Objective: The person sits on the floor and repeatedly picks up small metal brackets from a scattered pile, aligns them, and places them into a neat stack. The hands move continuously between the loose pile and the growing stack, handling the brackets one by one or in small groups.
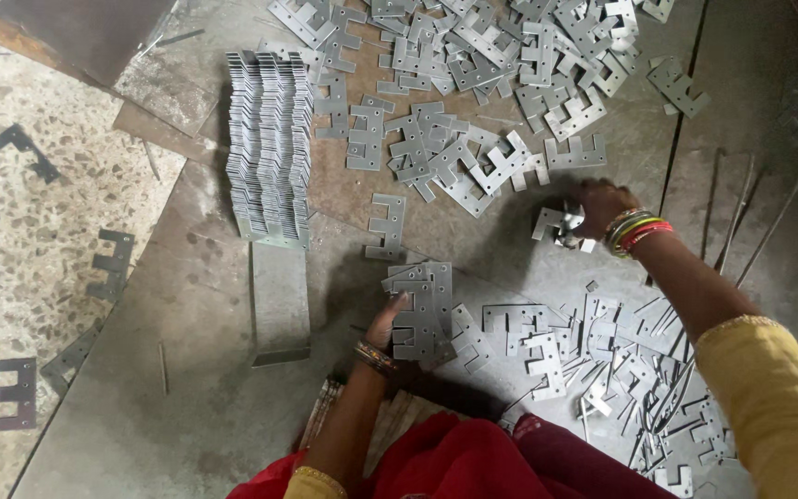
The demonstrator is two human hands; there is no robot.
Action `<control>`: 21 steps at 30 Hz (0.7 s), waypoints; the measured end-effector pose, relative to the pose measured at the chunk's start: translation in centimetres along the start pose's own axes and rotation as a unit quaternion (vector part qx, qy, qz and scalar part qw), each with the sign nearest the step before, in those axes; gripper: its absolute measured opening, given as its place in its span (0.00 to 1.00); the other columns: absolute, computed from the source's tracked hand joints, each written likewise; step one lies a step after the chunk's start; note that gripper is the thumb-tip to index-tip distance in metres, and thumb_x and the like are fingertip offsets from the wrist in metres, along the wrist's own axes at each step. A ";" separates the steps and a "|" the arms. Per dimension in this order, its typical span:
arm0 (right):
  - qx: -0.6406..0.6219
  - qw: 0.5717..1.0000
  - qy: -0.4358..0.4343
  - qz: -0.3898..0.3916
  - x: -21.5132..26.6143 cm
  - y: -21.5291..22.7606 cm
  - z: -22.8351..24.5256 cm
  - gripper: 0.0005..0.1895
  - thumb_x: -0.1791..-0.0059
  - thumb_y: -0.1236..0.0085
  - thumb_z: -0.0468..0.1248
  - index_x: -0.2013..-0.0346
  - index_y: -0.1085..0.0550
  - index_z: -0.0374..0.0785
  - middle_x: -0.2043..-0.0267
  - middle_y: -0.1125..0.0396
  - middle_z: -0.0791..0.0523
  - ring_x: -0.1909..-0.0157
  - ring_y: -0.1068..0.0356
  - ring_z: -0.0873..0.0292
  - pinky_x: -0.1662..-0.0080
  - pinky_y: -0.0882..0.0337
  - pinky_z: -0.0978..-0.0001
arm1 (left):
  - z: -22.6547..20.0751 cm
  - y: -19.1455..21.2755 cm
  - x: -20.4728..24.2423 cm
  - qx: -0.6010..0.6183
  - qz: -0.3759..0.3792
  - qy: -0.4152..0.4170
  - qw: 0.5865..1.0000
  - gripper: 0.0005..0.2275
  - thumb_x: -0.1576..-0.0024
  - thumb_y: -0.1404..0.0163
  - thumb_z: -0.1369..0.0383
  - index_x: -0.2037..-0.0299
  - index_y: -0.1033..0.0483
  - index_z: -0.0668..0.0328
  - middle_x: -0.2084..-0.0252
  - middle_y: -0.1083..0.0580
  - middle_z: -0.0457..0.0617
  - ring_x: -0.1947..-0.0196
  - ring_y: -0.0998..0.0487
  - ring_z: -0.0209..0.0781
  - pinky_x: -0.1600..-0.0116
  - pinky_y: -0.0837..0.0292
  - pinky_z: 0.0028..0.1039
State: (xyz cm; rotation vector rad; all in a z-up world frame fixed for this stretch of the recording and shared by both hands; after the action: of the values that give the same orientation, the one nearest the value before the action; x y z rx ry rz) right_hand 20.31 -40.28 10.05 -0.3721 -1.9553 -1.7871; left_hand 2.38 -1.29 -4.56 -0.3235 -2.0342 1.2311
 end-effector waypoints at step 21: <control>0.076 0.991 0.110 -0.013 -5.7 2.9 9.3 0.33 0.51 0.53 0.33 0.30 0.43 0.43 0.26 0.48 0.50 0.49 0.26 0.45 0.51 0.22 0.55 | -0.9 5.2 -0.9 -0.234 0.057 -0.010 0.970 0.17 0.34 0.59 0.63 0.42 0.26 0.66 0.45 0.21 0.50 0.46 0.20 0.38 0.39 0.25 0.28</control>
State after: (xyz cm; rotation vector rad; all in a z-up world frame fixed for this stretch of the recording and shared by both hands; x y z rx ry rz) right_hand 25.17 -30.15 9.22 -0.0935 -1.9308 -1.6065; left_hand 2.93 1.48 -9.11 -0.6604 -2.3386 0.8049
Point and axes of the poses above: each hand's wrist, its own x-axis away from the middle knuckle, its own y-axis out of the back of the hand, z = x × y, the point moved 3 cm from there along -x, towards the middle knuckle
